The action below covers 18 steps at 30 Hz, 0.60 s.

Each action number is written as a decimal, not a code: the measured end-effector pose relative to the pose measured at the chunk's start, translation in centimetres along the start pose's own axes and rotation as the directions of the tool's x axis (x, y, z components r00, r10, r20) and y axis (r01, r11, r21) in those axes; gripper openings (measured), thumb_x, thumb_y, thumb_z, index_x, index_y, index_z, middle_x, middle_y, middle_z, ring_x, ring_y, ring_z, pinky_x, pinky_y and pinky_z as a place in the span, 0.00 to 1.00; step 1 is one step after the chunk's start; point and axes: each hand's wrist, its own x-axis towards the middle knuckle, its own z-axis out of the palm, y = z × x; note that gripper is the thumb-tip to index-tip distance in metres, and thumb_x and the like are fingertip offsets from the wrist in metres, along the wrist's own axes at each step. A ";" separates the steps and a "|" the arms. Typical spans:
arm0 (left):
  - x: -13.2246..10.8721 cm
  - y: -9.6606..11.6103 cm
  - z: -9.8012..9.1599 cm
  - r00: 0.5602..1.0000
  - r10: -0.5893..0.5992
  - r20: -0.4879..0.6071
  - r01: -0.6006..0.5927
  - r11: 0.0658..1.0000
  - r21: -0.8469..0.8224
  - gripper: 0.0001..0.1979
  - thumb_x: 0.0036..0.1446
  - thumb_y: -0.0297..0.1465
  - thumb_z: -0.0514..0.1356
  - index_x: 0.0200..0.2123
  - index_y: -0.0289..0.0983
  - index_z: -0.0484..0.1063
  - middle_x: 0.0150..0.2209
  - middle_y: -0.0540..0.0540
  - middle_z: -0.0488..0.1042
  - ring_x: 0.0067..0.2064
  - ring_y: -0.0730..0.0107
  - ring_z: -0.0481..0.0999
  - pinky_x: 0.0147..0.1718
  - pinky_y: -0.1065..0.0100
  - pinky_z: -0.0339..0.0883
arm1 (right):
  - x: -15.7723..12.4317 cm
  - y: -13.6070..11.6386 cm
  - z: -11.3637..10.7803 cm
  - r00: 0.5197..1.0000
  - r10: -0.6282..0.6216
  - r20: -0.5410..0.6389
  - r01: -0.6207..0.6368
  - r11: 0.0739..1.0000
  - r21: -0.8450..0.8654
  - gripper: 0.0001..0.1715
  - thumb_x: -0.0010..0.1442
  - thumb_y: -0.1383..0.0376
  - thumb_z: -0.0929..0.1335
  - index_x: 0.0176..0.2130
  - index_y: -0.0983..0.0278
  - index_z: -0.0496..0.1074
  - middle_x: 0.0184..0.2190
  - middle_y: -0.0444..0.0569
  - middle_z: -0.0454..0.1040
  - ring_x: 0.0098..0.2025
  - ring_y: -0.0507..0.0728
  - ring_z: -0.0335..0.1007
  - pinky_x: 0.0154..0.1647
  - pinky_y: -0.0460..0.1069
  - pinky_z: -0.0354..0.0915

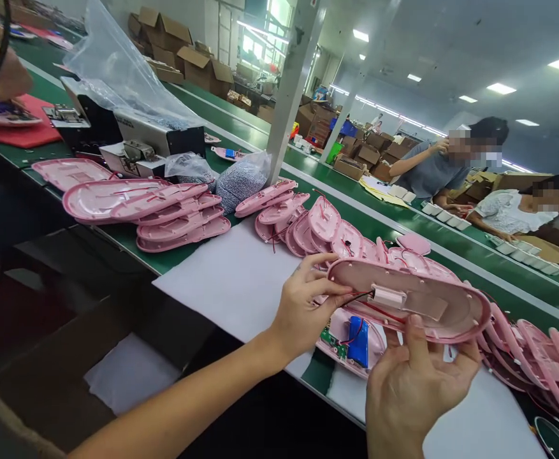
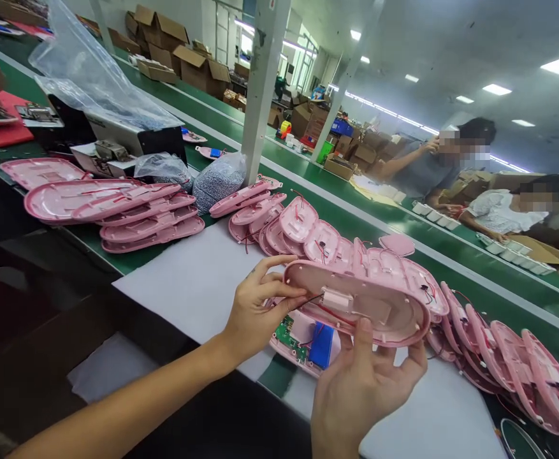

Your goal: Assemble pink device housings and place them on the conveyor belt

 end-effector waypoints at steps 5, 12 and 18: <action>0.3 0.1 -0.7 0.999 -0.041 0.033 0.041 0.999 0.012 0.07 0.55 0.22 0.67 0.34 0.40 0.80 0.49 0.43 0.71 0.42 0.68 0.75 0.40 0.68 0.74 | 0.1 0.2 0.0 0.991 0.117 0.059 -0.119 0.992 0.035 0.34 0.54 0.68 0.73 0.56 0.53 0.60 0.60 0.48 0.64 0.57 0.57 0.67 0.50 0.56 0.72; 0.3 -0.8 -0.9 0.900 -0.434 -0.034 0.414 0.878 -0.242 0.21 0.43 0.29 0.75 0.38 0.38 0.69 0.37 0.51 0.70 0.30 0.78 0.69 0.24 0.78 0.65 | 1.3 1.4 -1.2 0.924 0.332 0.190 -0.327 0.943 -0.058 0.29 0.55 0.63 0.73 0.54 0.55 0.64 0.55 0.47 0.68 0.57 0.57 0.67 0.54 0.59 0.69; 0.6 -0.9 -1.4 0.866 -0.498 0.030 0.495 0.850 -0.177 0.25 0.40 0.31 0.77 0.36 0.36 0.67 0.37 0.50 0.69 0.34 0.76 0.70 0.31 0.76 0.66 | 5.1 -2.1 -0.8 0.875 -0.307 0.373 0.452 0.795 -0.406 0.41 0.50 0.62 0.77 0.58 0.50 0.60 0.50 0.52 0.71 0.53 0.66 0.70 0.55 0.65 0.67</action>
